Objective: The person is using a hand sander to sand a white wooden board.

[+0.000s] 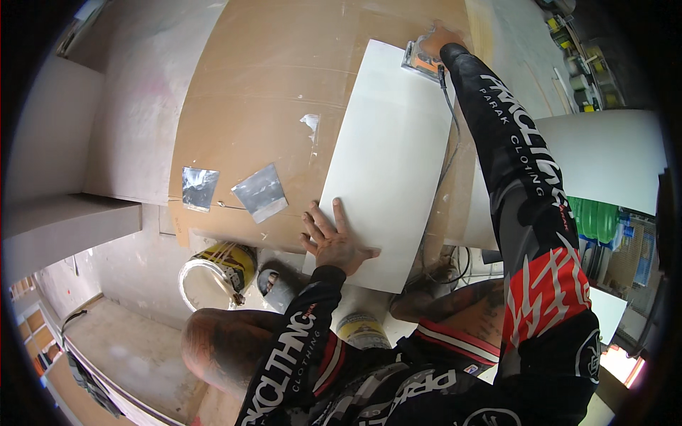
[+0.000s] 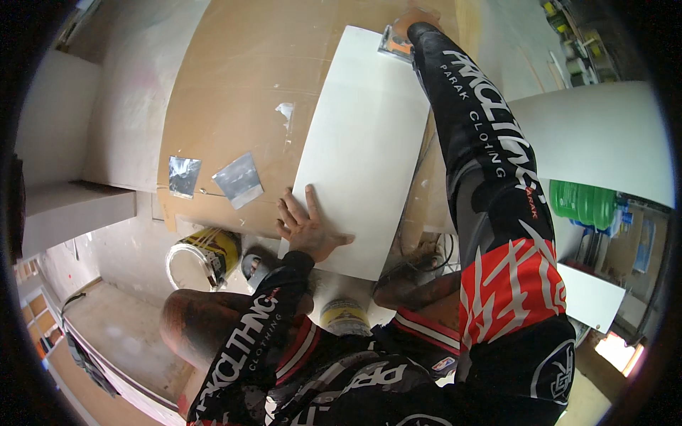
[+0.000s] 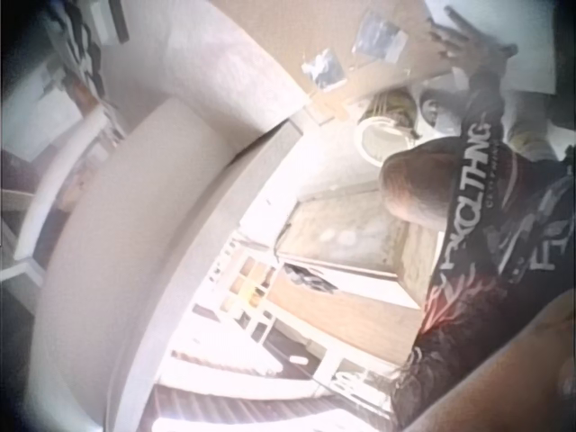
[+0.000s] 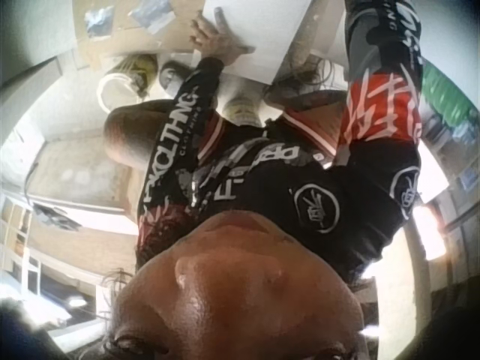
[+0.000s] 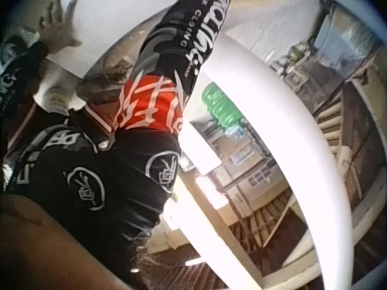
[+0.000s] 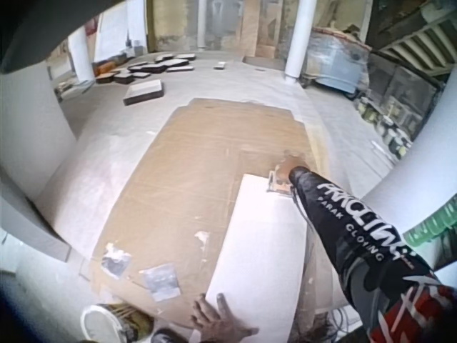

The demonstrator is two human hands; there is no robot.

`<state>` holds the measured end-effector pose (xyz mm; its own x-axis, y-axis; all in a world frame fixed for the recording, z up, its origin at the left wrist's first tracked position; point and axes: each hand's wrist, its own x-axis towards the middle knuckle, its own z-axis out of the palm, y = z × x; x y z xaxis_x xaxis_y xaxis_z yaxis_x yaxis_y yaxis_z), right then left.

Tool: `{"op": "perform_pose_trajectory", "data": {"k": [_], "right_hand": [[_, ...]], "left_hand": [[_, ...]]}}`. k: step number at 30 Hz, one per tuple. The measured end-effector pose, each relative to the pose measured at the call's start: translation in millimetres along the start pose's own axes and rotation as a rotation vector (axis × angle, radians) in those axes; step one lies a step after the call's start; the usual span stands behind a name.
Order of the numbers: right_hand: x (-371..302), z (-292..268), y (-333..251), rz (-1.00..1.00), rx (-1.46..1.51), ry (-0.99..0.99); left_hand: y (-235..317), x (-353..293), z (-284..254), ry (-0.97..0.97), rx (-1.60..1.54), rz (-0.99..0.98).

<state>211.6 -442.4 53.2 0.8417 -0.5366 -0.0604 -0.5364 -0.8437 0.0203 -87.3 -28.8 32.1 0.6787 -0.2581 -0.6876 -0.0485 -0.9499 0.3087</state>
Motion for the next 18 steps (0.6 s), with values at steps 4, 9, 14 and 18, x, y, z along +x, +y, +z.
{"op": "perform_pose_trajectory", "data": {"k": [4,9,14,18], "right_hand": [[-0.2,-0.7,33.8,0.056,-0.018,-0.029],[-23.3,-9.2,49.8,0.138,-0.009,-0.064],[-37.6,-22.6,48.3,0.195,0.023,-0.061],[-18.6,-15.5,46.0,0.116,0.111,-0.046]], "left_hand": [[0.3,0.7,2.9,0.009,0.031,-0.005],[-0.8,1.5,4.2,0.007,0.048,0.004],[-1.6,-0.4,4.0,0.038,0.03,0.023],[-1.1,-1.7,5.6,0.047,0.02,0.016]]}}
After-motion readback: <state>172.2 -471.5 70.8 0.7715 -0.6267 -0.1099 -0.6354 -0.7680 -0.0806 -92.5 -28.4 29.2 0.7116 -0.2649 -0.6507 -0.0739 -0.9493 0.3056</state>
